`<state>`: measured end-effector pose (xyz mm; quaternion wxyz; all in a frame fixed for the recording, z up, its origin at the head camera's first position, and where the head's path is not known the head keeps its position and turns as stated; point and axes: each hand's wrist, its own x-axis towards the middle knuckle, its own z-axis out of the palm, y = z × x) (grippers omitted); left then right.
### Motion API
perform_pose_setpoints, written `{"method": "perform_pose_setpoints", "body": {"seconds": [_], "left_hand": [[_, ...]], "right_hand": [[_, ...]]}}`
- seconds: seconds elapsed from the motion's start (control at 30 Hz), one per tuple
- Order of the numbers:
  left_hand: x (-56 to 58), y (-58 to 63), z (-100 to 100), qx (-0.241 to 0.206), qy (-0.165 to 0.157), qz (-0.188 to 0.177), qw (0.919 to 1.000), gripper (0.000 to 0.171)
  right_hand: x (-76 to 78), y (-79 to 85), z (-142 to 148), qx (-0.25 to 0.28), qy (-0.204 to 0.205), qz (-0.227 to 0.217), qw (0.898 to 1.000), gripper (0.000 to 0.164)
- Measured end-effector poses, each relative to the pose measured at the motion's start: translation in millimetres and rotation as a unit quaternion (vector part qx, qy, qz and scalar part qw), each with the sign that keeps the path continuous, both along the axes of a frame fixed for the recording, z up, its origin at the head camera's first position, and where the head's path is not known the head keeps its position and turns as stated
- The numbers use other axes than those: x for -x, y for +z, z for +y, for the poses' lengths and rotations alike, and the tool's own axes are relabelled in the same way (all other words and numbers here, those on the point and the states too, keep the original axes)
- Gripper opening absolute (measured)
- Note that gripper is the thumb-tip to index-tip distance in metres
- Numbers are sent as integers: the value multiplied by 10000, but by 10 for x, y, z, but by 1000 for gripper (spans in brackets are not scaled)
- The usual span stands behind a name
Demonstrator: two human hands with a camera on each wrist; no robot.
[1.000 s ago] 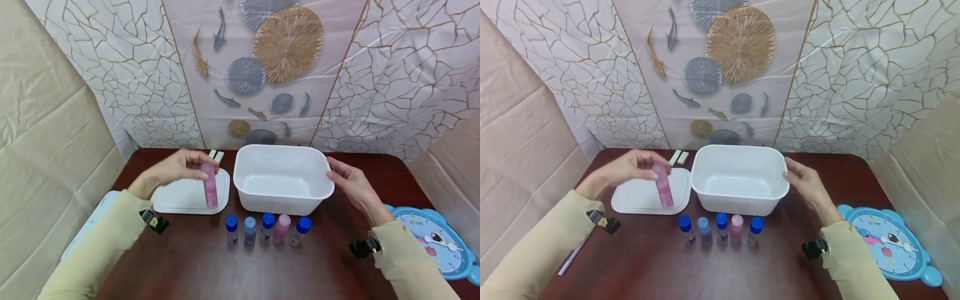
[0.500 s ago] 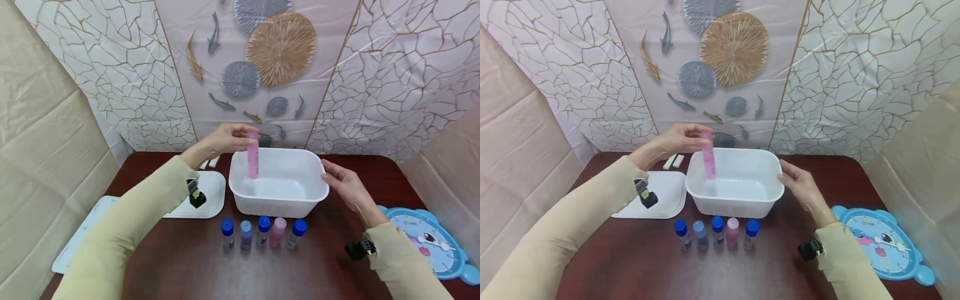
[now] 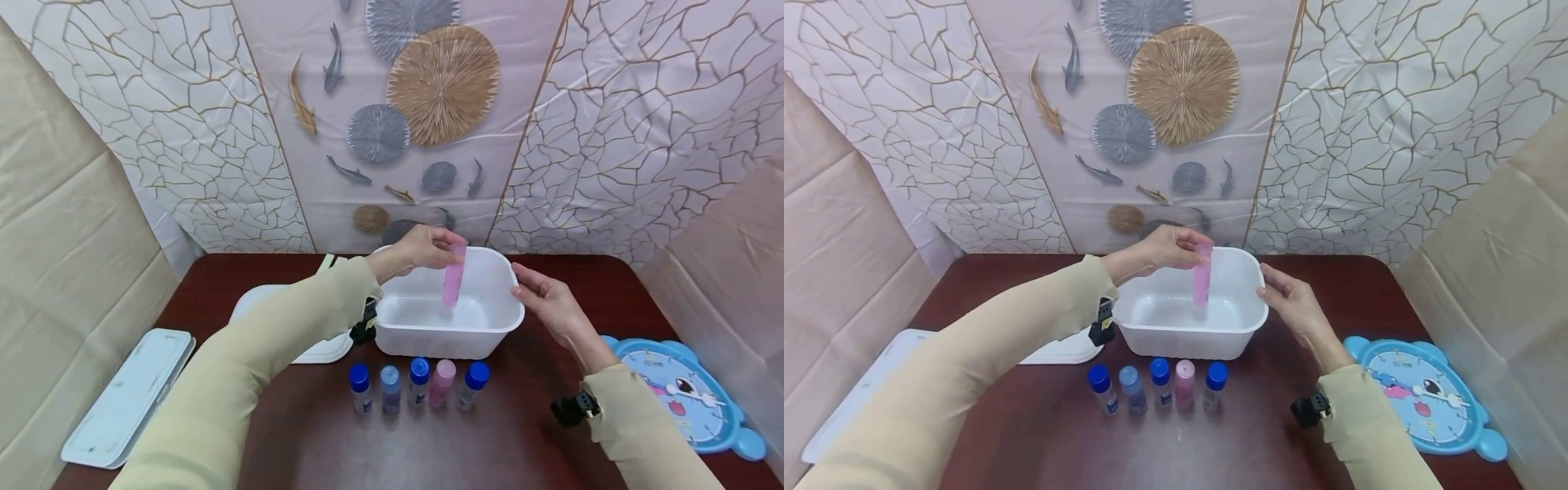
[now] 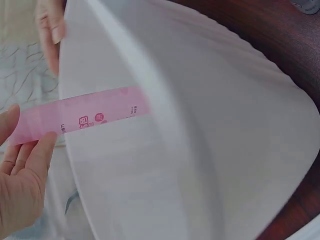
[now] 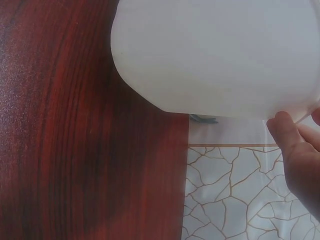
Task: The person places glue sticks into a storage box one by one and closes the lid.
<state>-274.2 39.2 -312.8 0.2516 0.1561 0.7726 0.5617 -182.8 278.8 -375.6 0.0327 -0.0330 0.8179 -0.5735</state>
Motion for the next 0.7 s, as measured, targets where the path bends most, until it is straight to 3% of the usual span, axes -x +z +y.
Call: {"method": "perform_pose_setpoints", "body": {"seconds": [0.33,0.7], "left_hand": [[-6,-198,238,259,275,-140,9992,35],[25,-309,326,625,318,129,9975,34]], "right_hand": [[15,-20,-9,127,0,80,9999,59],[8,-25,-13,-92,-102,38,9999,57]]}}
